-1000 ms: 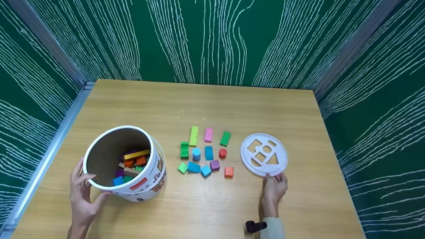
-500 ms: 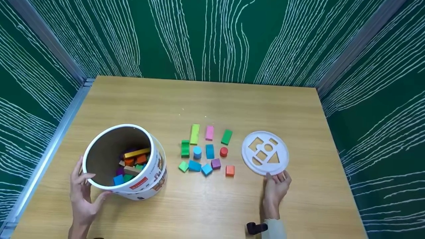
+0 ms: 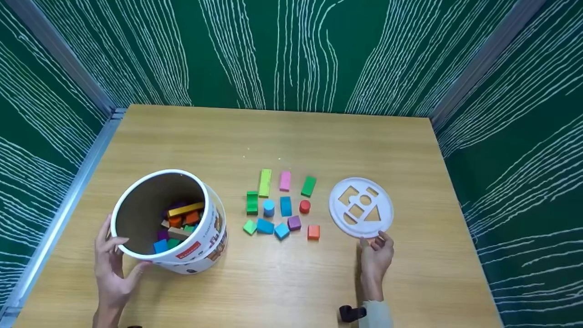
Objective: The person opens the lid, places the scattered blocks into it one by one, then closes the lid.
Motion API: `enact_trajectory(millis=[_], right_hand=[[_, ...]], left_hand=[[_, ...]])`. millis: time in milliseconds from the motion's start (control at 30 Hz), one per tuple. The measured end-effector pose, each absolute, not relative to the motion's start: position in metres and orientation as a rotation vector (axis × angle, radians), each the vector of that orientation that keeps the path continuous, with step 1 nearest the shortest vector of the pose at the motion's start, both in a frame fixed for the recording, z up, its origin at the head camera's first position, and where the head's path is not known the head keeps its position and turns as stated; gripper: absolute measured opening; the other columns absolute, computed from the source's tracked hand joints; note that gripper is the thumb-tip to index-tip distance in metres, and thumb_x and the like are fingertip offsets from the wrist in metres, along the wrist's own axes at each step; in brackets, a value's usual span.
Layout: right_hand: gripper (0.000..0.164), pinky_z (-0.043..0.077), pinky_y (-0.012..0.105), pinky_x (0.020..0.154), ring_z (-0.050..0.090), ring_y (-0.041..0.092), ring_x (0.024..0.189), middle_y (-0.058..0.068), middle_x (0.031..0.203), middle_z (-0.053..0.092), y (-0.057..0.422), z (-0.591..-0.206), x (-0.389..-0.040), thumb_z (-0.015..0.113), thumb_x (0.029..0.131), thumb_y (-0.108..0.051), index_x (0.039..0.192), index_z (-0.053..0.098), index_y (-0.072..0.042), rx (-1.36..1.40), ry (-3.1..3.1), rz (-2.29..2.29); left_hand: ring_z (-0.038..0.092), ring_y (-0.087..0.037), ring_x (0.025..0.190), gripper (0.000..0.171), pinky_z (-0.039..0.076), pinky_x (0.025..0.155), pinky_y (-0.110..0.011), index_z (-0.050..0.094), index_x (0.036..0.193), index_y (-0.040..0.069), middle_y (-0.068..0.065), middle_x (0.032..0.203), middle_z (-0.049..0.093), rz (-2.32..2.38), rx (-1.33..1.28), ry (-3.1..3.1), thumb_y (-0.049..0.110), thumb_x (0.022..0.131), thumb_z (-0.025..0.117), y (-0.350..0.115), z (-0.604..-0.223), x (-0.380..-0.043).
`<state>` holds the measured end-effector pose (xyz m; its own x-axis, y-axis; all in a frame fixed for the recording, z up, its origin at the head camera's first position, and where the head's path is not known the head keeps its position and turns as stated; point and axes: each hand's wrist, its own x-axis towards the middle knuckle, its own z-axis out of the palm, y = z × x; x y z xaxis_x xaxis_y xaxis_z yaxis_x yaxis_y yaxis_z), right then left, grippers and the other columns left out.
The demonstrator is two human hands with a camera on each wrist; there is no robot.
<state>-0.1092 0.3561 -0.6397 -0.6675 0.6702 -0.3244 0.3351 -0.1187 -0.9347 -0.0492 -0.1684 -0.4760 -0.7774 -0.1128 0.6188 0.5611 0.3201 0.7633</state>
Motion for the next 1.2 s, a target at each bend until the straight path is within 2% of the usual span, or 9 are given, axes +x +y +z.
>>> enact_trajectory(millis=[267, 500, 700, 833, 1000, 1200], right_hand=[[0.051, 0.047, 0.016, 0.057, 0.048, 0.01, 0.081, 0.002, 0.1, 0.044, 0.355, -0.638, -0.106, 0.071, 0.071, -0.01, 0.116, 0.046, -0.011, -1.027, -2.038, 1.787], [0.052, 0.045, 0.014, 0.063, 0.049, 0.008, 0.08, 0.001, 0.099, 0.049, 0.354, -0.645, -0.11, 0.072, 0.071, -0.022, 0.115, 0.049, -0.012, -0.963, -2.416, 1.351], [0.05, 0.046, 0.023, 0.063, 0.051, 0.022, 0.086, 0.017, 0.107, 0.046, 0.324, -0.59, -0.1, 0.07, 0.073, -0.017, 0.115, 0.047, -0.002, -0.836, -2.493, 1.41], [0.047, 0.046, 0.023, 0.068, 0.052, 0.028, 0.092, 0.02, 0.112, 0.043, 0.308, -0.564, -0.096, 0.066, 0.075, -0.011, 0.117, 0.045, 0.0, -0.814, -2.533, 1.432], [0.046, 0.043, 0.034, 0.08, 0.047, 0.034, 0.1, 0.021, 0.114, 0.043, 0.3, -0.552, -0.098, 0.064, 0.075, -0.006, 0.116, 0.046, 0.003, -0.724, -2.622, 1.373], [0.044, 0.04, 0.043, 0.08, 0.044, 0.037, 0.098, 0.023, 0.109, 0.044, 0.295, -0.55, -0.099, 0.066, 0.071, -0.001, 0.111, 0.049, 0.003, -0.587, -2.67, 1.291]], left_hand=[[0.017, -0.043, 0.125, 0.055, 0.03, 0.101, -0.029, 0.047, 0.104, -0.007, -0.031, 0.137, 0.015, -1.497, -0.401, -1.995, 0.002, 0.059, 0.077, -0.169, -0.477, -0.049], [0.017, -0.042, 0.126, 0.055, 0.03, 0.101, -0.029, 0.047, 0.104, -0.007, -0.029, 0.138, 0.015, -1.504, -0.383, -2.006, 0.001, 0.059, 0.077, -0.169, -0.477, -0.048], [0.018, -0.042, 0.126, 0.055, 0.03, 0.101, -0.029, 0.046, 0.104, -0.007, -0.028, 0.138, 0.015, -1.504, -0.38, -2.008, 0.002, 0.06, 0.077, -0.169, -0.477, -0.048], [0.018, -0.041, 0.126, 0.055, 0.031, 0.1, -0.029, 0.046, 0.105, -0.007, -0.028, 0.139, 0.015, -1.511, -0.372, -2.01, 0.002, 0.06, 0.077, -0.169, -0.477, -0.048], [0.019, -0.041, 0.126, 0.054, 0.031, 0.1, -0.029, 0.046, 0.105, -0.007, -0.028, 0.138, 0.015, -1.518, -0.375, -1.996, 0.003, 0.061, 0.077, -0.168, -0.475, -0.049], [0.019, -0.043, 0.125, 0.054, 0.031, 0.1, -0.03, 0.047, 0.103, -0.008, -0.032, 0.137, 0.015, -1.509, -0.407, -1.968, 0.006, 0.061, 0.077, -0.168, -0.474, -0.049]])
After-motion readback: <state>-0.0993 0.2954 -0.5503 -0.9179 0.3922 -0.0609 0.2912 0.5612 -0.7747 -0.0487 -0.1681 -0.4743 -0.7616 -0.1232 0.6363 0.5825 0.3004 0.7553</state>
